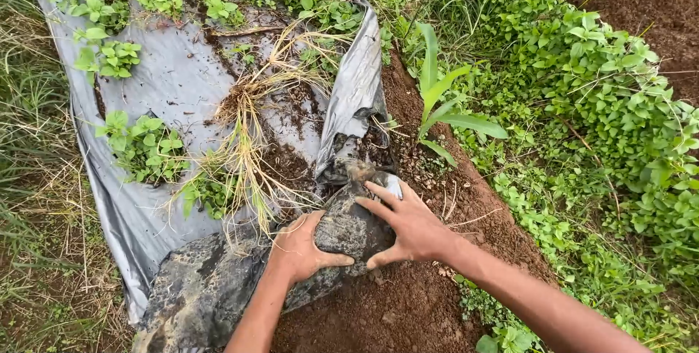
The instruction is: The person rolls up a black plastic sheet covering a garden bed by hand. They gather the edges of the sheet, which has small green plants growing through it, and fold it into a tight bundle, occasionally pulling away weeds or debris caught in the plastic.
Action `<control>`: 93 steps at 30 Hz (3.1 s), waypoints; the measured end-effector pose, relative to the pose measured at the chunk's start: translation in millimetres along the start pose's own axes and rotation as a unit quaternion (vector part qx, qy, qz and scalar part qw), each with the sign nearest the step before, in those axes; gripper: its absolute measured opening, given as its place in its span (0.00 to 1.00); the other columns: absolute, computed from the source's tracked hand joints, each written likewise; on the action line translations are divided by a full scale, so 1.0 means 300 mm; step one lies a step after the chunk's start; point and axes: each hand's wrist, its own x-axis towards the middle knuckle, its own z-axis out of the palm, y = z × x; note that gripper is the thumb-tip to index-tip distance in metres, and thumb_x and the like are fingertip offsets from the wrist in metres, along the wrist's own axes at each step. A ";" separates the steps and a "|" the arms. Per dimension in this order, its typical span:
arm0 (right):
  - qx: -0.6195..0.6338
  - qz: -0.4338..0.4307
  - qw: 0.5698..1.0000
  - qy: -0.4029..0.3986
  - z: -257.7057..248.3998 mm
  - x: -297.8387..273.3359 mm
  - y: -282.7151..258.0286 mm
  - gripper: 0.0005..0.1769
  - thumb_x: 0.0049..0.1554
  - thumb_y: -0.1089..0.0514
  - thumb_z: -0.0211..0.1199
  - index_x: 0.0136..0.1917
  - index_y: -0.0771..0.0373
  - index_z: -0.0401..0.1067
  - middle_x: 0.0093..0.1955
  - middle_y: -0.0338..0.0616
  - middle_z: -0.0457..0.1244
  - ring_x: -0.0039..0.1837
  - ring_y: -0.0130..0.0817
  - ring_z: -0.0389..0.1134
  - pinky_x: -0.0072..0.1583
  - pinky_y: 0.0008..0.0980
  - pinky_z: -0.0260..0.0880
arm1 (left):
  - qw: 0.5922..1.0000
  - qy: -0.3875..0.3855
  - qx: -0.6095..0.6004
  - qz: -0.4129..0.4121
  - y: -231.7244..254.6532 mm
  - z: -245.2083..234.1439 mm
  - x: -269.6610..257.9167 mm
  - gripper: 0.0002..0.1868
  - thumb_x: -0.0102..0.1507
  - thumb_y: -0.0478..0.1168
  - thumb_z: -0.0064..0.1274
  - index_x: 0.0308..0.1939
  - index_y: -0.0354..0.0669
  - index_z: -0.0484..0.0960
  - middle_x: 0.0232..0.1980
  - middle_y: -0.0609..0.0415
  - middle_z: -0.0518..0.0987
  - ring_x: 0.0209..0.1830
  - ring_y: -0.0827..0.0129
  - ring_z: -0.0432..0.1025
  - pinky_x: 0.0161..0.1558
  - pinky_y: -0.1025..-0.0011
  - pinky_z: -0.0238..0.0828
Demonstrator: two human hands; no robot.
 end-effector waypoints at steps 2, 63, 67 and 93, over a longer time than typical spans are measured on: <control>-0.233 -0.048 0.963 0.126 0.115 0.009 0.033 0.85 0.26 -0.06 0.52 0.82 0.44 0.40 0.84 0.44 0.36 0.78 0.60 0.38 0.71 0.76 0.38 | 1.000 -0.011 0.003 -0.002 0.000 -0.011 0.021 0.66 0.39 0.75 0.64 0.78 0.73 0.50 0.80 0.54 0.53 0.79 0.51 0.53 0.75 0.47 0.55; -0.380 0.056 0.918 -0.095 -0.036 0.501 -0.209 0.47 0.62 0.37 0.52 0.81 0.30 0.23 0.85 0.38 0.25 0.83 0.51 0.29 0.70 0.78 0.44 | 0.950 0.284 -0.056 0.116 -0.528 0.081 -0.065 0.39 0.64 0.53 0.53 0.76 0.56 0.54 0.83 0.55 0.45 0.82 0.66 0.40 0.78 0.53 0.30; -0.331 0.066 0.932 -0.133 -0.117 0.576 -0.212 0.47 0.62 0.35 0.50 0.81 0.31 0.22 0.85 0.35 0.23 0.83 0.47 0.23 0.72 0.78 0.36 | 0.894 0.391 -0.215 0.033 -0.684 0.005 -0.110 0.24 0.62 0.53 0.53 0.61 0.59 0.73 0.61 0.64 0.77 0.65 0.71 0.67 0.69 0.54 0.60; -0.186 -0.063 0.972 -0.132 -0.119 0.788 0.014 0.39 0.58 0.30 0.52 0.79 0.24 0.42 0.83 0.30 0.36 0.81 0.44 0.33 0.69 0.83 0.22 | 0.488 0.336 -0.762 -0.260 -0.762 -0.439 0.098 0.26 0.64 0.53 0.47 0.63 0.47 0.68 0.56 0.46 0.67 0.54 0.59 0.63 0.56 0.56 0.61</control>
